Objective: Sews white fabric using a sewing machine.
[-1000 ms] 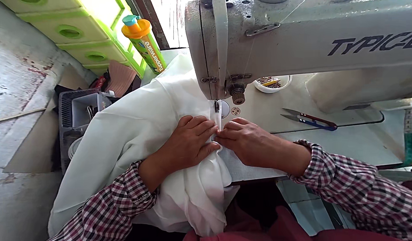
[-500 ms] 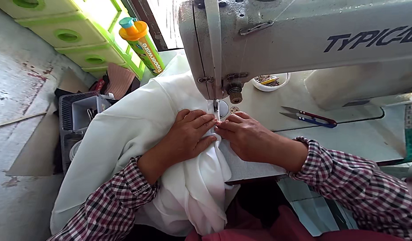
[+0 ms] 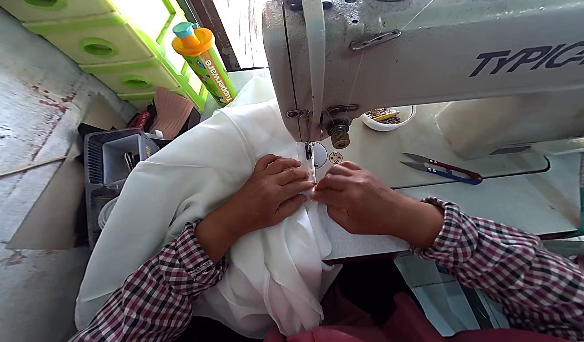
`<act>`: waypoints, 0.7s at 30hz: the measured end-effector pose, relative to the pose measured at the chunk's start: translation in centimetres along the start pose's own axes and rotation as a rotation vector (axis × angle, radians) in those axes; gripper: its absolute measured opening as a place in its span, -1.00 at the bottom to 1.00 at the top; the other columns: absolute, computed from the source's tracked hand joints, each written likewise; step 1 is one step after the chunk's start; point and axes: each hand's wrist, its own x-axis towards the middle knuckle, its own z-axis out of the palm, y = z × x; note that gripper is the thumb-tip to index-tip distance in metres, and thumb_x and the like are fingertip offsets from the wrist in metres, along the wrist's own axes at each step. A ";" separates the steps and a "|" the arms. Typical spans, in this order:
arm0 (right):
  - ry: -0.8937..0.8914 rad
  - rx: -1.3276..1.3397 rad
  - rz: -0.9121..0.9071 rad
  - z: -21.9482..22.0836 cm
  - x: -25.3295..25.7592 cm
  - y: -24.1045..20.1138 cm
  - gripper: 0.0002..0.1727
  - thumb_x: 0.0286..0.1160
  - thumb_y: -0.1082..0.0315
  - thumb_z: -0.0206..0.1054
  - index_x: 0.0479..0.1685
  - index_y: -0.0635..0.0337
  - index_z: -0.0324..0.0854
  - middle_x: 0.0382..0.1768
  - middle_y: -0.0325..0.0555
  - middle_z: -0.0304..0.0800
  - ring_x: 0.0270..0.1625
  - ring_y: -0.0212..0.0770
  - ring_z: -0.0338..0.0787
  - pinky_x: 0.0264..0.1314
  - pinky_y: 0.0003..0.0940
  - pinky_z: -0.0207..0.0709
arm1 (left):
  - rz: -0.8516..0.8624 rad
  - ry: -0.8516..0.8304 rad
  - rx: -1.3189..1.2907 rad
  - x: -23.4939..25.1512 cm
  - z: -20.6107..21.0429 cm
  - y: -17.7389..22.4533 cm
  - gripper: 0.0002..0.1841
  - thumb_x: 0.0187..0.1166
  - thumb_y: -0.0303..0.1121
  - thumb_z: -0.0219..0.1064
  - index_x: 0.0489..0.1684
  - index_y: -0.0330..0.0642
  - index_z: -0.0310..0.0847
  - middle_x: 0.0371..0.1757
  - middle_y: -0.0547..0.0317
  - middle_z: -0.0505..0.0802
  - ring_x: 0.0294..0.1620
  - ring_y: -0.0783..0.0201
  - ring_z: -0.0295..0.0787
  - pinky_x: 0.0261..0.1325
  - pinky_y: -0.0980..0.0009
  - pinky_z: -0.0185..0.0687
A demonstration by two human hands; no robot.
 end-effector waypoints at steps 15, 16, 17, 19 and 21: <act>-0.024 -0.155 0.141 1.0 0.2 0.0 -0.66 0.58 0.11 0.26 -0.15 0.13 0.87 -0.15 -0.10 0.85 0.03 -0.06 0.79 0.18 -0.15 0.59 | 0.068 -0.016 -0.074 0.0 -0.2 -0.3 -0.68 0.59 -0.36 0.15 -0.10 0.01 0.93 0.10 0.20 0.92 0.39 0.14 0.68 0.56 0.01 0.25; -0.020 -0.156 0.146 1.0 0.2 0.0 -0.66 0.58 0.11 0.27 -0.15 0.14 0.87 -0.16 -0.10 0.84 0.03 -0.06 0.78 0.18 -0.15 0.59 | 0.066 -0.017 -0.077 0.0 -0.2 -0.3 -0.68 0.59 -0.37 0.15 -0.10 0.00 0.93 0.09 0.20 0.92 0.38 0.15 0.68 0.55 0.02 0.25; -0.019 -0.159 0.150 1.1 0.2 0.1 -0.66 0.57 0.10 0.27 -0.15 0.14 0.87 -0.16 -0.10 0.84 0.03 -0.06 0.79 0.17 -0.15 0.59 | 0.065 -0.019 -0.079 0.1 -0.3 -0.3 -0.68 0.58 -0.37 0.15 -0.10 -0.01 0.93 0.09 0.19 0.92 0.38 0.15 0.68 0.55 0.03 0.26; -0.020 -0.157 0.158 1.1 0.2 0.0 -0.66 0.57 0.10 0.27 -0.12 0.15 0.87 -0.16 -0.09 0.84 0.02 -0.05 0.78 0.16 -0.15 0.59 | 0.062 -0.020 -0.086 0.2 -0.3 -0.5 -0.68 0.56 -0.38 0.14 -0.13 -0.02 0.93 0.08 0.19 0.92 0.38 0.15 0.68 0.55 0.03 0.25; -0.019 -0.152 0.160 1.2 0.3 0.0 -0.65 0.57 0.10 0.27 -0.11 0.17 0.86 -0.16 -0.08 0.83 0.03 -0.04 0.78 0.15 -0.15 0.60 | 0.061 -0.013 -0.093 0.4 -0.3 -0.7 -0.69 0.53 -0.39 0.14 -0.18 -0.04 0.92 0.06 0.19 0.92 0.37 0.16 0.69 0.56 0.03 0.25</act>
